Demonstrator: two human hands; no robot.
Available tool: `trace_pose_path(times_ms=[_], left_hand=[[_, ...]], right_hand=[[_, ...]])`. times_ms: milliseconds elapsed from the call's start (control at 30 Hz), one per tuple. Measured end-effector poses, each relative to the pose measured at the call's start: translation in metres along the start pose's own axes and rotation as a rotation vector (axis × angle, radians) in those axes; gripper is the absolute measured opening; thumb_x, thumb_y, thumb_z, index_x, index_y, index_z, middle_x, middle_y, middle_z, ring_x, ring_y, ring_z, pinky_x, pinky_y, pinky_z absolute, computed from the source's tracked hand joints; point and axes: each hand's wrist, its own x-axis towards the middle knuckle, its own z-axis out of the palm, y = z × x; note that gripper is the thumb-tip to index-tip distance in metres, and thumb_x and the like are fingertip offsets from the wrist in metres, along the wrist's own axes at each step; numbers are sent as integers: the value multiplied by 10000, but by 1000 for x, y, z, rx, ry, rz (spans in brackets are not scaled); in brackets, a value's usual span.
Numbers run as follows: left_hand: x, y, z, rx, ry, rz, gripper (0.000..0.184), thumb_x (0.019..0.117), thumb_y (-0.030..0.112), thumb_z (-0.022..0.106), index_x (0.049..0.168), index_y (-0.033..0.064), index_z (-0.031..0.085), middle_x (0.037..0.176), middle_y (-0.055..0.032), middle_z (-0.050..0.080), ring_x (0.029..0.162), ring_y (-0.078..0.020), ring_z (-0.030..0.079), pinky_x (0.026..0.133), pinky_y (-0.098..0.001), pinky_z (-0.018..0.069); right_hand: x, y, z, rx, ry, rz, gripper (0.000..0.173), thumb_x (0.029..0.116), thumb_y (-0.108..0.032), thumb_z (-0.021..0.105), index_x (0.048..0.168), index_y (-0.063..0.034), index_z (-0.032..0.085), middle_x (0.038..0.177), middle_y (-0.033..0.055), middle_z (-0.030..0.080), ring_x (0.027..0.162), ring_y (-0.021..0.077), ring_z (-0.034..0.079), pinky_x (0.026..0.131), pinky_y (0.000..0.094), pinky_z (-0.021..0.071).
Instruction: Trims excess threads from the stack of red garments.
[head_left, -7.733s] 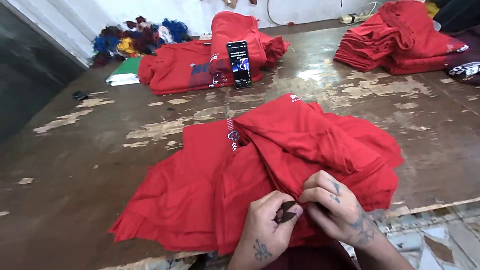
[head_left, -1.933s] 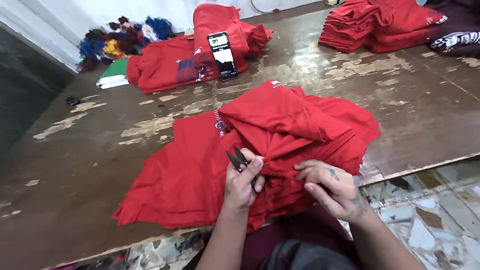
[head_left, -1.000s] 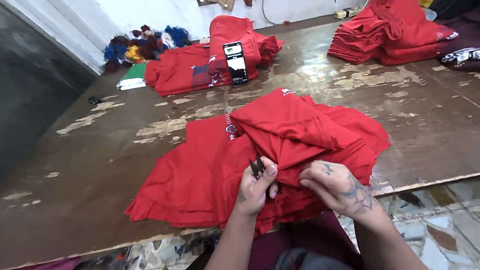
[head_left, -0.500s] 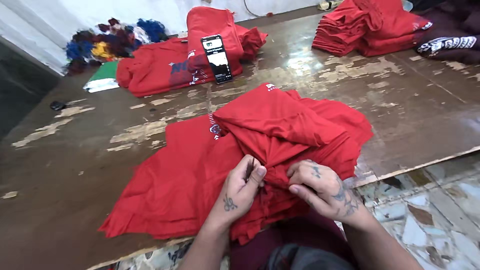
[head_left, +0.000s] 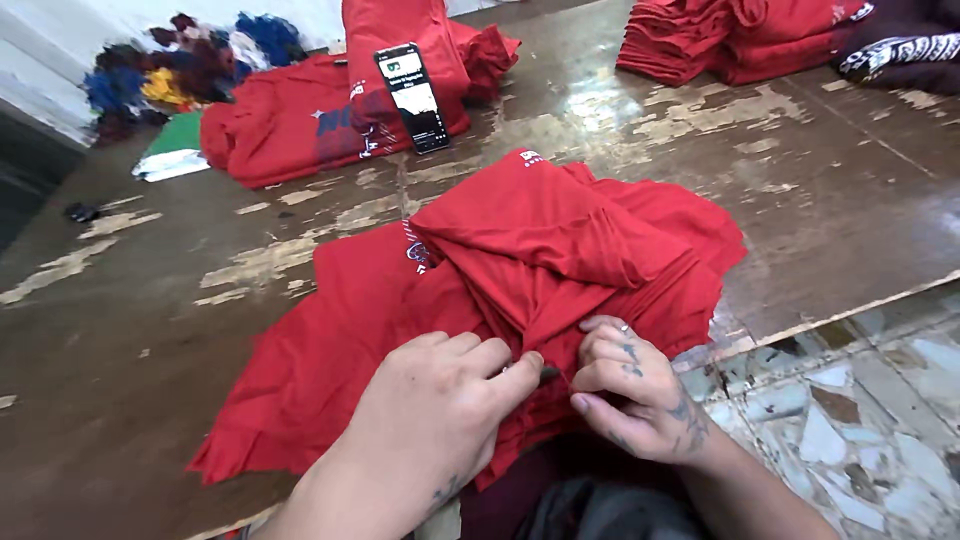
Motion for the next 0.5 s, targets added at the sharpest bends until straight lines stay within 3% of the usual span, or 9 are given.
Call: trace_pose_path(times_ms=[133,267,333,400,500], left_hand=[[-2,5,0,33,20,-35,307,1017,164,430,1135,115,709,895,-103,720,723,-305,689,562,-448,485],[-3,8,4,58,37,-18,328,974,103,438,1128,134,726,899,-87,727,687,-291,678,552,-429,484],[-3,9,4,61,36,-23,337,982,106,431,1153,129,720,909,-90,724,693,-290,682,556,-431,496],[-4,11,3,48,34,-38,336,977,94,441,1141,138,731,892,-88,728,681,-288,683,547,-435,501],[-8,10,8,15,72,-88,308,960,101,484,1109,149,749,828,-75,709,660,-263,677,519,-408,497]], right_hand=[[-1,-1,0,14,14,-13,370,1026,-264,519,813,-26,705,732,118,683,803,271,687,1000,461,473],[-8,-2,8,41,72,-46,306,1020,-243,529,832,-46,670,727,108,649,768,245,654,1075,466,407],[-5,-6,8,14,66,-36,313,1029,-252,541,855,-46,699,724,97,661,759,235,660,1066,468,419],[1,-12,7,-29,60,-24,319,1018,-258,565,862,-50,748,710,85,694,741,232,686,1021,476,458],[-7,-11,7,-18,35,-88,316,1045,-301,546,916,-86,738,733,69,645,779,208,640,1077,463,397]])
